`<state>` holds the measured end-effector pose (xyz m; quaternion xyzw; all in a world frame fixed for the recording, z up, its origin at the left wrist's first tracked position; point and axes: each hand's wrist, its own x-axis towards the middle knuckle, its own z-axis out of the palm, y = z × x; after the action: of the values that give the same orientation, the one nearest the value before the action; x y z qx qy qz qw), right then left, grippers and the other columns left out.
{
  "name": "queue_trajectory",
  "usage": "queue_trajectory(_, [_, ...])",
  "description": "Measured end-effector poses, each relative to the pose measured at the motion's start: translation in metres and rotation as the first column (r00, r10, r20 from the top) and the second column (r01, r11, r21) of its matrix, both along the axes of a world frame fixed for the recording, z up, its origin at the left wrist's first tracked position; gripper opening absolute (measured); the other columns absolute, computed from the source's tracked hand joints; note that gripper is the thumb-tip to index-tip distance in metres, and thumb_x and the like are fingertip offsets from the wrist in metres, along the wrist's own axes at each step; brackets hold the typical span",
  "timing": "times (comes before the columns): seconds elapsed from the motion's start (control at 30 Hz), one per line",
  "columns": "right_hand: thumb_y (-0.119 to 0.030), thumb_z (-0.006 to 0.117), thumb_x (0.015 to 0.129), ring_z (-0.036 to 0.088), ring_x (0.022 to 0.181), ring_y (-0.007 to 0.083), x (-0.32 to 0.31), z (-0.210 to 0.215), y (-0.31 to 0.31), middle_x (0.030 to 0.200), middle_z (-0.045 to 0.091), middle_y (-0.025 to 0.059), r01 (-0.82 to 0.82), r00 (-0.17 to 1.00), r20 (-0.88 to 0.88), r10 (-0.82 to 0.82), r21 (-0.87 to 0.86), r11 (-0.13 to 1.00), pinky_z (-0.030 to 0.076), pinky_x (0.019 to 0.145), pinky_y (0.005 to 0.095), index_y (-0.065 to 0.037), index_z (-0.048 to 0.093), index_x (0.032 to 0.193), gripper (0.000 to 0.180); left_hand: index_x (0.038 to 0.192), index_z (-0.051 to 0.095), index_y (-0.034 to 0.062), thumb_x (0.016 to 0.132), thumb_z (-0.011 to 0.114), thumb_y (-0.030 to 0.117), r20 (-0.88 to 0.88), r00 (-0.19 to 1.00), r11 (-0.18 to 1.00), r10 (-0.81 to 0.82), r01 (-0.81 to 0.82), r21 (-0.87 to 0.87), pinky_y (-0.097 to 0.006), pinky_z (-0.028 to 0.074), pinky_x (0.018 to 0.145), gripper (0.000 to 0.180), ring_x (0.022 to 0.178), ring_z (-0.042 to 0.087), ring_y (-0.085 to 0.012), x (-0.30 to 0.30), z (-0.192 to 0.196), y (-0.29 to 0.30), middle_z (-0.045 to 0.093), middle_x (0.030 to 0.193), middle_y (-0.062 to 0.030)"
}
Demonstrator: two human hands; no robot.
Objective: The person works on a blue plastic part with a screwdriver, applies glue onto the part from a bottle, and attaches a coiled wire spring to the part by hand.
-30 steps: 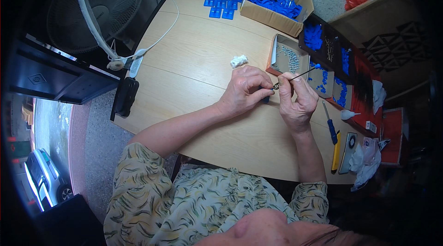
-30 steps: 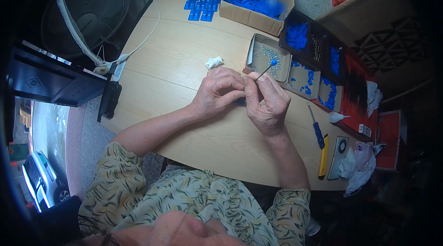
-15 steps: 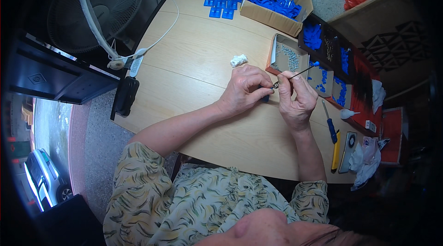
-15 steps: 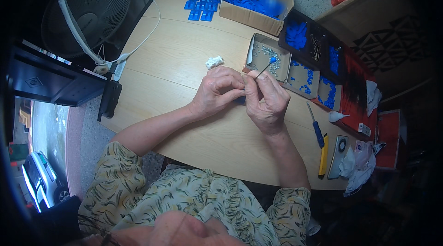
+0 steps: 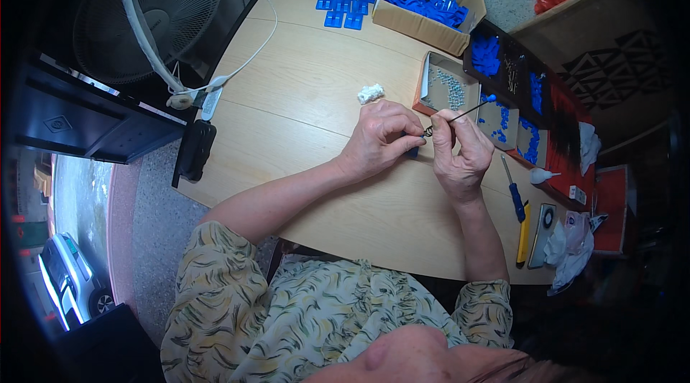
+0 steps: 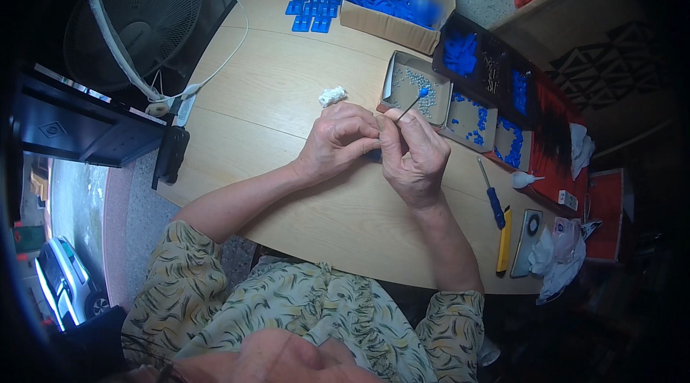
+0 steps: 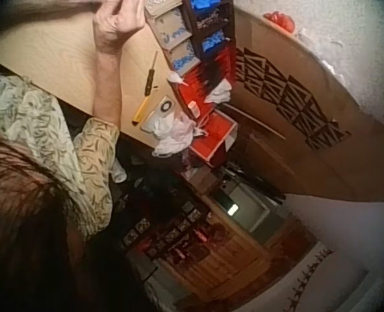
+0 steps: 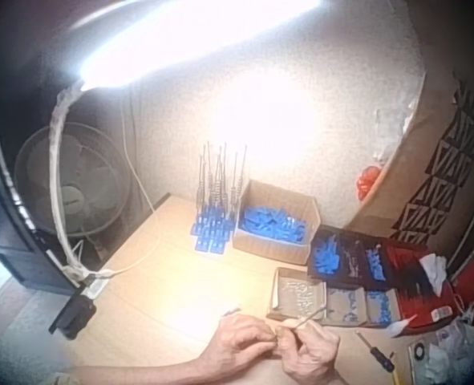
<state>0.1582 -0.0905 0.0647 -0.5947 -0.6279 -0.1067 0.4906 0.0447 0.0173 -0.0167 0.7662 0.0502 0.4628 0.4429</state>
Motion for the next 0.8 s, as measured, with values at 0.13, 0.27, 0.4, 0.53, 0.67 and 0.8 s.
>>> queue_trajectory(0.13, [0.003, 0.069, 0.09, 0.053, 0.053, 0.0088, -0.001, 0.001, -0.003, 0.073, 0.062, 0.0066, 0.004, 1.0, -0.004, -0.004, -0.005, 1.0, 0.041, 0.046, 0.0257, 0.004, 0.068, 0.094, 0.004, 0.08, 0.071, 0.0063, 0.081, 0.08, 0.014, -0.002, 1.0, 1.0, 0.003, -0.003, 0.008, -0.038, 0.042, 0.089, 0.012, 0.092, 0.065, -0.0193, 0.0, 0.002, -0.003, 0.071, 0.088, -0.0008])
queue_trajectory(0.27, [0.003, 0.069, 0.09, 0.053, 0.053, 0.009, -0.004, 0.0, -0.006, 0.072, 0.061, 0.0067, 0.014, 1.0, 0.003, -0.014, -0.011, 1.0, 0.041, 0.047, 0.0258, 0.004, 0.067, 0.094, 0.003, 0.081, 0.071, 0.006, 0.081, 0.08, 0.013, 0.008, 1.0, 1.0, -0.007, 0.007, -0.002, -0.038, 0.042, 0.089, 0.011, 0.092, 0.065, -0.0193, -0.003, 0.001, -0.005, 0.071, 0.087, -0.0009])
queue_trajectory(0.4, [0.004, 0.069, 0.09, 0.056, 0.053, 0.0127, -0.006, -0.002, -0.004, 0.072, 0.061, 0.0082, 0.011, 1.0, -0.006, -0.012, -0.005, 1.0, 0.042, 0.048, 0.0285, 0.004, 0.067, 0.093, 0.003, 0.08, 0.07, 0.0051, 0.08, 0.08, 0.012, 0.026, 1.0, 1.0, -0.013, 0.012, 0.006, -0.038, 0.044, 0.085, 0.012, 0.089, 0.066, -0.0209, -0.002, -0.003, -0.004, 0.071, 0.086, -0.0026])
queue_trajectory(0.53, [0.004, 0.07, 0.089, 0.058, 0.053, 0.0169, -0.001, 0.003, -0.003, 0.071, 0.061, 0.0106, 0.035, 0.999, 0.022, -0.035, 0.012, 0.999, 0.044, 0.048, 0.0311, 0.004, 0.065, 0.089, 0.005, 0.081, 0.069, 0.0038, 0.078, 0.08, 0.01, 0.034, 0.999, 0.997, 0.025, -0.028, 0.077, -0.038, 0.047, 0.078, 0.013, 0.083, 0.066, -0.0236, 0.002, 0.004, 0.0, 0.071, 0.085, -0.0064])
queue_trajectory(0.67, [0.0, 0.07, 0.09, 0.059, 0.054, 0.0169, 0.003, 0.003, 0.003, 0.072, 0.062, 0.0105, 0.07, 0.997, -0.026, -0.07, -0.014, 0.997, 0.044, 0.049, 0.0315, 0.003, 0.066, 0.086, 0.007, 0.092, 0.072, 0.0023, 0.076, 0.083, 0.013, -0.048, 0.999, 0.991, 0.017, -0.01, 0.133, -0.039, 0.05, 0.083, 0.022, 0.09, 0.067, -0.0283, 0.002, 0.003, 0.006, 0.072, 0.092, -0.0103])
queue_trajectory(0.8, [-0.005, 0.07, 0.093, 0.058, 0.054, 0.0122, 0.007, 0.012, 0.0, 0.069, 0.063, 0.009, 0.071, 0.995, -0.061, -0.074, -0.046, 0.996, 0.045, 0.049, 0.0293, 0.002, 0.068, 0.088, 0.009, 0.114, 0.07, 0.0032, 0.075, 0.084, 0.018, -0.083, 0.996, 0.983, -0.019, 0.034, 0.181, -0.04, 0.05, 0.093, 0.044, 0.103, 0.066, -0.0301, 0.0, 0.014, 0.004, 0.07, 0.11, -0.0135])
